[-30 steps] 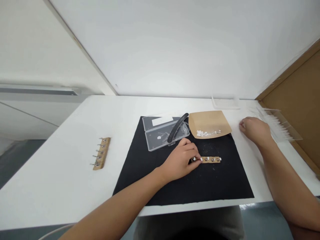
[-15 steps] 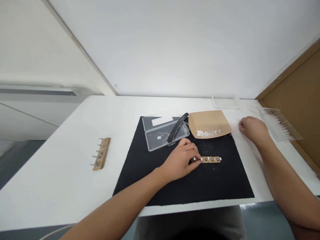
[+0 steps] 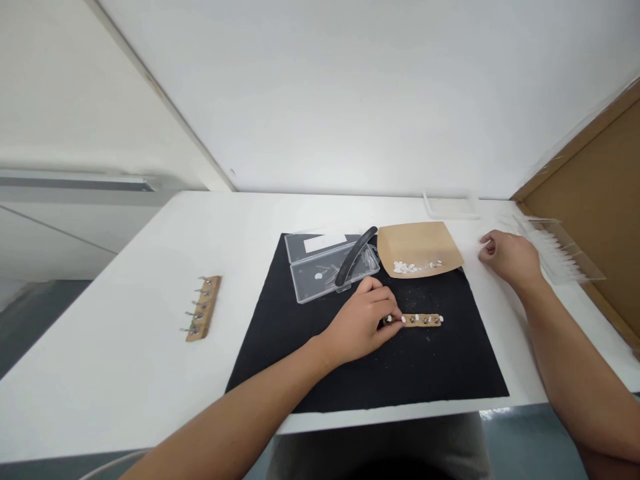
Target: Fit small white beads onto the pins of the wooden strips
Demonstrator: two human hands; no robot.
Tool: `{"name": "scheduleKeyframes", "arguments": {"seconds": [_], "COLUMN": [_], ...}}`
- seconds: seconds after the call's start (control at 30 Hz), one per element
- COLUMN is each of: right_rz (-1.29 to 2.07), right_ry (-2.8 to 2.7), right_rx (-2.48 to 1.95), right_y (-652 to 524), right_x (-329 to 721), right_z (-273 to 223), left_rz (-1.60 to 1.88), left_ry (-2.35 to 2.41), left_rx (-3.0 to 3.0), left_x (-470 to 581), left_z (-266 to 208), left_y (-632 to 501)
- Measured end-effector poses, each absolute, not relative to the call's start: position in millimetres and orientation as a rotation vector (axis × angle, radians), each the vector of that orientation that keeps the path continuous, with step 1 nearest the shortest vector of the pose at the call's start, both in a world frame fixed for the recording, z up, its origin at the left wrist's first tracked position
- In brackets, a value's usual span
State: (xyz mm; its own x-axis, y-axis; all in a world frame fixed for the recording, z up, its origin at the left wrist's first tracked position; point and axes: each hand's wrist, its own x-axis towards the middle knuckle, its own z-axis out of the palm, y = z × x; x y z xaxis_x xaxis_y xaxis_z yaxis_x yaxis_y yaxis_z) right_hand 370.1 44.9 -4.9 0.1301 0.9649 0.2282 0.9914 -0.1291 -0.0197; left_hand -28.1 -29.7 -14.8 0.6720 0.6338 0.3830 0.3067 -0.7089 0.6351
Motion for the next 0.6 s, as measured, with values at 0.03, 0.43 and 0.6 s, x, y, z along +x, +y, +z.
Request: {"name": "scheduleKeyframes", "arguments": {"seconds": [0.03,0.43,0.6], "right_rz": [-0.204,0.067,0.044], "right_ry": [-1.925,-1.633,-1.575], "right_rx": [-2.211,-2.031,-1.815], "right_y": [45,36,20], "right_x": [371,379,346], "right_z": [-5,3,13], "left_rz": [0.813,0.794,0.832], "left_ry": [0.728,0.741,0.721], "left_rx": [2.352,2.359,2.368], "left_x": [-28,-28,-28], "left_z": [-15,-14,-11], "left_y": [-30,-30,-30]}}
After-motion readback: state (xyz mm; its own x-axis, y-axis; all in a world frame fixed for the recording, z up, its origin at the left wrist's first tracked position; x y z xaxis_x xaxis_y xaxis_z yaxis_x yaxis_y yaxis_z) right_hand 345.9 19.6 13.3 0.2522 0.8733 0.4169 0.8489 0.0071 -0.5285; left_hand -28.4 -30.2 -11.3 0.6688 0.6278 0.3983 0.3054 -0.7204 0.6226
